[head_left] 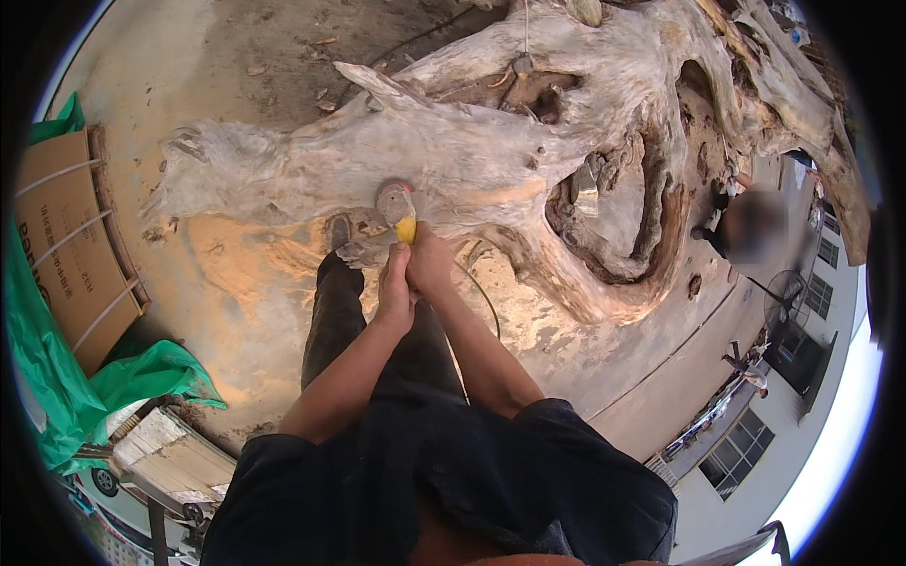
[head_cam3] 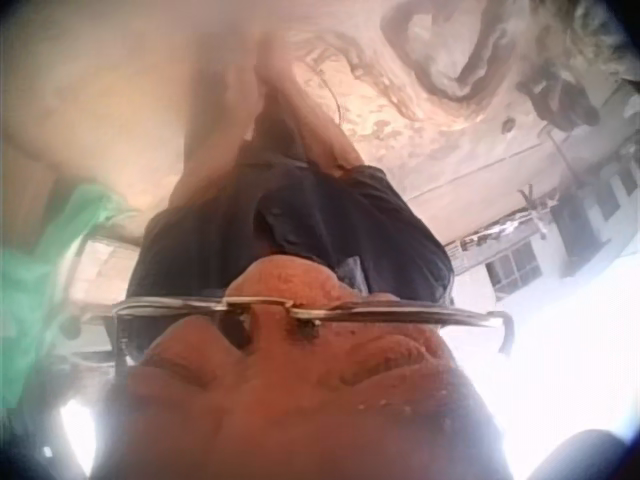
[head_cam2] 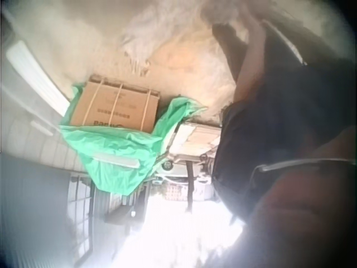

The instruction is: The person uses a handheld angle grinder to smooth and shape a large piece of driftwood. They move the tool along the surface, generating sawdust, while another person works nearby.

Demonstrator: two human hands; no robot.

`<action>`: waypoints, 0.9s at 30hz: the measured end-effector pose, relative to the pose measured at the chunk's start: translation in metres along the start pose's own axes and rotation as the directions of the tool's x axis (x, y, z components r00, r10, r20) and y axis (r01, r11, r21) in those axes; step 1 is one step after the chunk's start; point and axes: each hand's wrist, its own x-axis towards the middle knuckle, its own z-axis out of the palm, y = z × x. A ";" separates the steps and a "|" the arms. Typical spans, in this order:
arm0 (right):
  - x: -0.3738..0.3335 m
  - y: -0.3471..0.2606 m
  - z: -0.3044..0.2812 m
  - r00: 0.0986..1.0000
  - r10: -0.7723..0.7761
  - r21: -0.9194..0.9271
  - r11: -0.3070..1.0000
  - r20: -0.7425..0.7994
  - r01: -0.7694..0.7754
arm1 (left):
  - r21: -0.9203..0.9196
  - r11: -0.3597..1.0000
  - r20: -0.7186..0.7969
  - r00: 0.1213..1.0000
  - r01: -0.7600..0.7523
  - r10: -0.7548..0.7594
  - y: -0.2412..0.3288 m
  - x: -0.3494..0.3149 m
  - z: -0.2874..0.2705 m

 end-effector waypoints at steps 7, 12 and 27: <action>-0.016 -0.021 -0.022 0.995 0.013 0.173 0.985 -0.102 0.005 | 0.280 0.960 0.161 0.987 -0.029 -0.017 0.024 -0.016 -0.003; -0.059 -0.015 -0.057 0.950 0.312 0.517 0.809 0.028 -0.281 | 0.606 0.790 0.329 0.932 -0.086 -0.150 0.041 -0.062 -0.014; -0.185 0.018 -0.038 0.990 0.126 0.624 0.770 0.059 -0.135 | -0.001 0.945 0.886 0.439 -0.326 0.152 0.199 -0.204 0.044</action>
